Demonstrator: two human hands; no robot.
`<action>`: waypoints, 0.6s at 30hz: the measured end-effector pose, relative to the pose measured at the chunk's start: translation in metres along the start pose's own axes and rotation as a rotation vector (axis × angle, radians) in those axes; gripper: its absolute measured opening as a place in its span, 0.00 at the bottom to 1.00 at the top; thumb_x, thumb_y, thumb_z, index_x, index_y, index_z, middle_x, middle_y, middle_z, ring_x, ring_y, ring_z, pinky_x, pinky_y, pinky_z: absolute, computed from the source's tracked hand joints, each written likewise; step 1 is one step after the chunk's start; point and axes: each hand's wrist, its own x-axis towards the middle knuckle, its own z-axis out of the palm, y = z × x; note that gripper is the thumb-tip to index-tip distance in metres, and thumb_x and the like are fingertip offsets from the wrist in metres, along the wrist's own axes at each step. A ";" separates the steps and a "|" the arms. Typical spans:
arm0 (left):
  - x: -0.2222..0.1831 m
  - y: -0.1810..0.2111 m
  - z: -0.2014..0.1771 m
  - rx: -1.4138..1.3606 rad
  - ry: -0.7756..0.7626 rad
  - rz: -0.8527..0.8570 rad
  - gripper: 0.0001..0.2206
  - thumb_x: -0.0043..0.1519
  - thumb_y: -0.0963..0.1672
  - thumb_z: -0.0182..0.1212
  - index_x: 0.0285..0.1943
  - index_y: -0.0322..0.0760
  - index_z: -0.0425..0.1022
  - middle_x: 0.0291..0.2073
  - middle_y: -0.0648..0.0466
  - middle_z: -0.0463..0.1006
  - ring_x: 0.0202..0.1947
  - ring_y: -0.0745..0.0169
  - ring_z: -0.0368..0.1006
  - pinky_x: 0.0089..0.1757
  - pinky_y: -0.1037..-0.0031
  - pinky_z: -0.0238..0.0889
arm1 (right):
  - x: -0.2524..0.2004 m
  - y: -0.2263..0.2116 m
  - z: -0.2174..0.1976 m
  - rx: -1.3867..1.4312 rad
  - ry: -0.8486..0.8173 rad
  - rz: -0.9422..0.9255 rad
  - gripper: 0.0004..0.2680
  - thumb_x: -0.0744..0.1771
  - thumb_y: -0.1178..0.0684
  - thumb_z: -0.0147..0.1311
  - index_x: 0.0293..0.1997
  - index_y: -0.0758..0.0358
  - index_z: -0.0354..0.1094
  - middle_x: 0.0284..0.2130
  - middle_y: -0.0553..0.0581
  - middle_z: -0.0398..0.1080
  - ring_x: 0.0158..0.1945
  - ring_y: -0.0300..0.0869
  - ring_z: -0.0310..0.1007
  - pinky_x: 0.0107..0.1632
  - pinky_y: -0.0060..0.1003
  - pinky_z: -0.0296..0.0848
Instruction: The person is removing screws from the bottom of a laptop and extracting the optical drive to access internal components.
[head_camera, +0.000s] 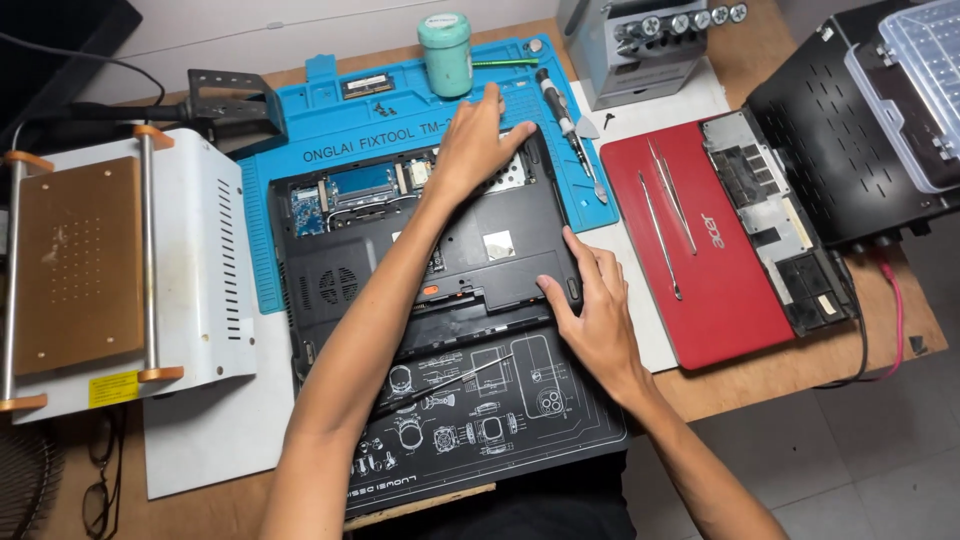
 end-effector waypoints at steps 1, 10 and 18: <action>-0.003 0.001 -0.001 0.001 0.009 -0.007 0.23 0.67 0.53 0.60 0.55 0.31 0.63 0.48 0.40 0.78 0.52 0.39 0.69 0.40 0.51 0.66 | -0.001 -0.001 0.000 0.001 -0.007 -0.009 0.24 0.70 0.45 0.53 0.75 0.58 0.54 0.51 0.61 0.64 0.57 0.51 0.65 0.61 0.49 0.64; -0.027 -0.014 -0.025 -0.051 -0.148 0.082 0.25 0.62 0.49 0.67 0.62 0.27 0.69 0.50 0.29 0.77 0.57 0.25 0.71 0.55 0.40 0.64 | -0.010 -0.034 0.001 -0.198 -0.020 -0.086 0.20 0.71 0.46 0.52 0.72 0.58 0.60 0.61 0.68 0.58 0.63 0.64 0.62 0.60 0.58 0.61; -0.066 -0.036 -0.116 -0.082 -0.371 -0.036 0.29 0.62 0.58 0.53 0.67 0.43 0.69 0.66 0.50 0.72 0.63 0.52 0.69 0.52 0.60 0.65 | -0.047 -0.083 0.040 -0.107 -0.386 -1.042 0.13 0.72 0.58 0.50 0.64 0.66 0.62 0.53 0.65 0.70 0.50 0.52 0.72 0.62 0.52 0.65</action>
